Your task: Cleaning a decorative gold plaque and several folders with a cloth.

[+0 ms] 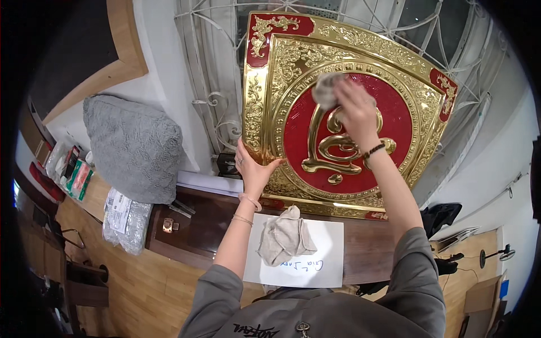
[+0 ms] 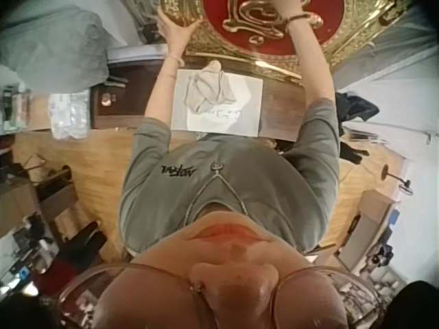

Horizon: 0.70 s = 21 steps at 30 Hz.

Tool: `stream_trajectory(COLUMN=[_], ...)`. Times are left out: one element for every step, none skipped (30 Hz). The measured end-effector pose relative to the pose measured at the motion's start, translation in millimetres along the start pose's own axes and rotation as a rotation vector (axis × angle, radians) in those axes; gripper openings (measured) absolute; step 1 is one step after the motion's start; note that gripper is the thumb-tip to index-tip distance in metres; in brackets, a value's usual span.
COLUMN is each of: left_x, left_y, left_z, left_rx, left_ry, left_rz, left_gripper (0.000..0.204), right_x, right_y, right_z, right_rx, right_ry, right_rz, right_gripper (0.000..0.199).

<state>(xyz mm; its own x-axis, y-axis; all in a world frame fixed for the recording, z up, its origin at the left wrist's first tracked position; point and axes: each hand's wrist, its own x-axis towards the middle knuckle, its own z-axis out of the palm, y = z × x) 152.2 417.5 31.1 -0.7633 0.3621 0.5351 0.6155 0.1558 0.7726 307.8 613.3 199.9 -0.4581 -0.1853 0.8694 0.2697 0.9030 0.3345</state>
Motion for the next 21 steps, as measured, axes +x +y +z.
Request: stream_trajectory(left_x=[0,-1,-2,1,3,3,2,2,2,2,1,3,4,4,4,4,2,0,0,0,0], left_y=[2,4,6,5,5,2,-2,-3,-2,-2,0,-1,-1,0,1,1,2,3,6,8,8], left_z=[1,2,3,2,4,4,3,2,4,4,5,3,2,3,2,2,1,-1,-1,-1,-1], left_rx=[-0.004,0.004,0.012,0.022,0.02,0.012,0.003,-0.008,-0.011,-0.011,-0.012,-0.01,-0.01,-0.011,-0.012,-0.012,-0.011,-0.009,-0.012,-0.011,-0.008], left_ry=[-0.002,-0.004,-0.006,-0.006,-0.004,0.003,0.01,0.012,0.009,0.001,-0.008,-0.015,-0.017,-0.012,-0.006,0.0,0.002,-0.003,-0.007,-0.009,-0.004], left_rz=[0.0,0.002,0.004,0.01,0.013,0.015,0.018,0.026,0.027,0.016,0.004,-0.005,-0.002,-0.007,-0.011,-0.016,-0.015,-0.017,-0.015,-0.016,-0.016], left_gripper=[0.124,0.124,0.123,0.123,0.123,0.122,0.122,0.122,0.122,0.122,0.122,0.122,0.122,0.122,0.122,0.122,0.122,0.122,0.122,0.122,0.122], right_x=[-1,-4,-11,-18,-44,-66,-92,-103,-102,-97,-90,-79,-62,-49,-48,-46,-45,-44,-54,-74,-92], right_y=[-1,-4,-9,-15,-25,-47,-66,-82,-77,-68,-55,-44,-22,-6,-7,-10,-16,-21,-29,-41,-56], right_z=[2,6,12,19,29,28,17,5,3,2,-1,-1,-1,-2,-2,-1,1,2,3,6,4], right_rx=[-0.004,0.006,0.015,0.026,0.09,0.163,0.238,0.306,0.302,0.242,0.182,0.123,0.068,0.015,0.014,0.001,-0.012,-0.024,0.011,0.049,0.131], right_ry=[-0.002,0.036,0.075,0.119,0.04,-0.042,-0.171,-0.299,-0.301,-0.281,-0.262,-0.239,-0.156,-0.074,-0.075,-0.025,0.025,0.076,0.04,0.003,-0.083], right_rz=[-0.001,0.056,0.113,0.171,0.081,-0.008,-0.088,-0.164,-0.162,-0.165,-0.169,-0.171,-0.016,0.135,0.134,0.193,0.252,0.311,0.263,0.215,0.191], right_gripper=[0.029,0.028,0.027,0.027,0.026,0.025,0.025,0.025,0.025,0.026,0.027,0.027,0.03,0.034,0.034,0.034,0.035,0.035,0.036,0.038,0.039])
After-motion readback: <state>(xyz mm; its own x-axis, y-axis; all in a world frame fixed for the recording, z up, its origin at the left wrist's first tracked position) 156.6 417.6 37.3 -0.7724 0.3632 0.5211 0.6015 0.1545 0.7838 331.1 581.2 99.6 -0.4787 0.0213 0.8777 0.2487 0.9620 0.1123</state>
